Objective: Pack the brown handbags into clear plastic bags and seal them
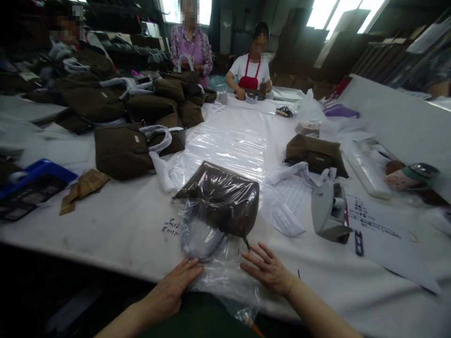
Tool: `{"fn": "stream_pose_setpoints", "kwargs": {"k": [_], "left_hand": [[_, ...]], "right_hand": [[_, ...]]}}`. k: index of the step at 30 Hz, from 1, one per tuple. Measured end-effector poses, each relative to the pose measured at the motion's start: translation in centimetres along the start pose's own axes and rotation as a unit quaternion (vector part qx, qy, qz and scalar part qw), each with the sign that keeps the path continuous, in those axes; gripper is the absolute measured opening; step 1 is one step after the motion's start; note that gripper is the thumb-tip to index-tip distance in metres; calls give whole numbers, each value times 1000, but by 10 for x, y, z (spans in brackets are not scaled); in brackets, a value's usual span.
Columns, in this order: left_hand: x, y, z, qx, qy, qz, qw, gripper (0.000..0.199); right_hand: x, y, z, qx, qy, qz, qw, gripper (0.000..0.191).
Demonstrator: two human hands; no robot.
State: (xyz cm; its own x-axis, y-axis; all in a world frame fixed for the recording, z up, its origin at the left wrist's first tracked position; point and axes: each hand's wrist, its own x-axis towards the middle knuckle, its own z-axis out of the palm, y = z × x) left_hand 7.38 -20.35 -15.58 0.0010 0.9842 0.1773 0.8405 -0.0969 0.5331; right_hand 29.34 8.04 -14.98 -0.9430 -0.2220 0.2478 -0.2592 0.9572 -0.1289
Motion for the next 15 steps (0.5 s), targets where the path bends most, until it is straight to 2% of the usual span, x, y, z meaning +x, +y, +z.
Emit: {"fn": "stream_pose_setpoints", "kwargs": {"k": [1,3,5,6,8,11,13,15], "left_hand": [[1,4,3,4,3,-18,1000,77],[8,11,5,11,33,-44,998,66],[14,17,7,9,92,-46,995,45],[16,20,8,-3,131,-51,990,34],[13,22,10,-46,217,-80,972,23],[1,19,12,-97,321,-120,934,20],[-7,15,12,-104,349,-105,925,19],[-12,13,12,-122,353,-117,920,17]], "right_hand": [[7,0,-3,51,15,17,998,41],[18,-3,-11,144,62,109,982,32],[23,-9,-16,189,122,224,948,28],[22,-12,-17,197,139,254,937,28],[15,-17,-16,183,149,235,943,27],[2,-21,-7,86,145,154,974,49],[1,-22,-1,14,180,130,975,39],[10,-25,1,16,216,86,973,26]]}}
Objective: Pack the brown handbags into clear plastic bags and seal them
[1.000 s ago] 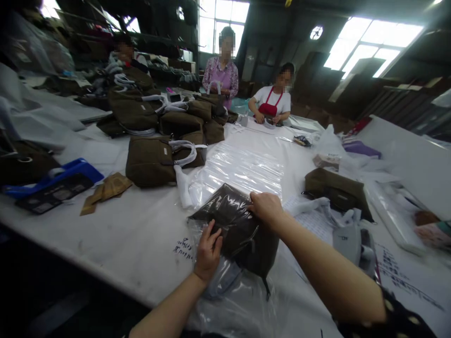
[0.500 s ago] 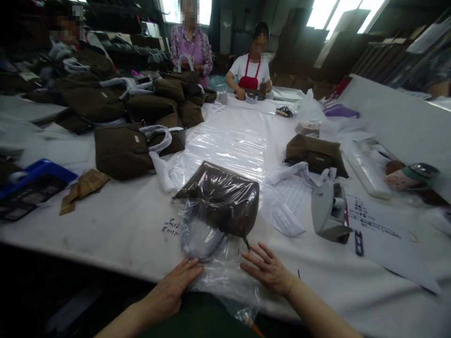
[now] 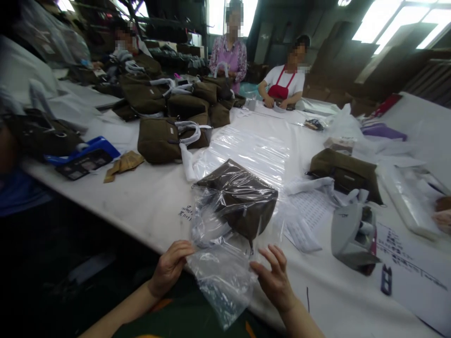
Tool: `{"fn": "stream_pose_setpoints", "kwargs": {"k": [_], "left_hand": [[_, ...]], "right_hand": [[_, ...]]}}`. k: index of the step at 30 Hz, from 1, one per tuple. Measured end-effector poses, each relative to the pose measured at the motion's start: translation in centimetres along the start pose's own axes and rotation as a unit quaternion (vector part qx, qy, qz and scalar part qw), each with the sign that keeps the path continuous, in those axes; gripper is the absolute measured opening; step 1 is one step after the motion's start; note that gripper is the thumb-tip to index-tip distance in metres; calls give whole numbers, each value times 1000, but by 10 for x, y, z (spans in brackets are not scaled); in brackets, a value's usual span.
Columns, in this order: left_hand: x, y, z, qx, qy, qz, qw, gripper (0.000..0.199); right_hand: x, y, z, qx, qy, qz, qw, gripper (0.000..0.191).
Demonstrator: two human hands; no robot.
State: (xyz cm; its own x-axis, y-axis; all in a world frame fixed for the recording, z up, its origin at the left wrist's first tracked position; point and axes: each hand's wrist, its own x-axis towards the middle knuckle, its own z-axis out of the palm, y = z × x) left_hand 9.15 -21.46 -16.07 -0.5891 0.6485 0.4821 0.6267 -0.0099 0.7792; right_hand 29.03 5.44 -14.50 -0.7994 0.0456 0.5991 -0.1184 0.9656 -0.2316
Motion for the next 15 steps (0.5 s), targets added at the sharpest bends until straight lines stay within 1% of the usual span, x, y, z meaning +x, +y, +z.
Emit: {"fn": "stream_pose_setpoints", "kwargs": {"k": [1,2,4,6,7,8,10,11,12,13,14,15], "left_hand": [[0,0,-1,-2,8,-35,999,18],[1,1,-1,2,23,-79,997,20],[6,3,-2,25,72,-165,983,26],[13,2,-5,57,110,-224,967,29],[16,0,-7,68,107,-251,960,30],[18,-3,-10,71,88,-284,952,32],[21,-8,-18,67,39,-352,933,35],[22,-9,-23,74,42,-364,927,35],[23,-7,-27,90,73,-350,930,33],[25,-2,-29,112,118,-304,939,29],[28,5,-30,136,150,-224,953,24],[33,12,-28,156,149,-123,969,22]], "right_hand": [[6,-4,2,33,3,-9,999,25],[14,-8,4,69,0,0,998,22],[31,-21,6,109,-8,70,992,17],[47,-35,8,87,-2,146,985,22],[53,-40,10,58,-4,168,984,27],[58,-45,12,28,-18,182,983,31],[64,-50,19,-30,-67,208,975,38],[64,-50,23,-55,-91,225,969,41],[64,-49,27,-75,-110,242,961,43],[63,-48,30,-90,-123,256,955,44],[62,-47,33,-98,-132,269,949,46],[62,-46,35,-102,-139,280,944,46]]}}
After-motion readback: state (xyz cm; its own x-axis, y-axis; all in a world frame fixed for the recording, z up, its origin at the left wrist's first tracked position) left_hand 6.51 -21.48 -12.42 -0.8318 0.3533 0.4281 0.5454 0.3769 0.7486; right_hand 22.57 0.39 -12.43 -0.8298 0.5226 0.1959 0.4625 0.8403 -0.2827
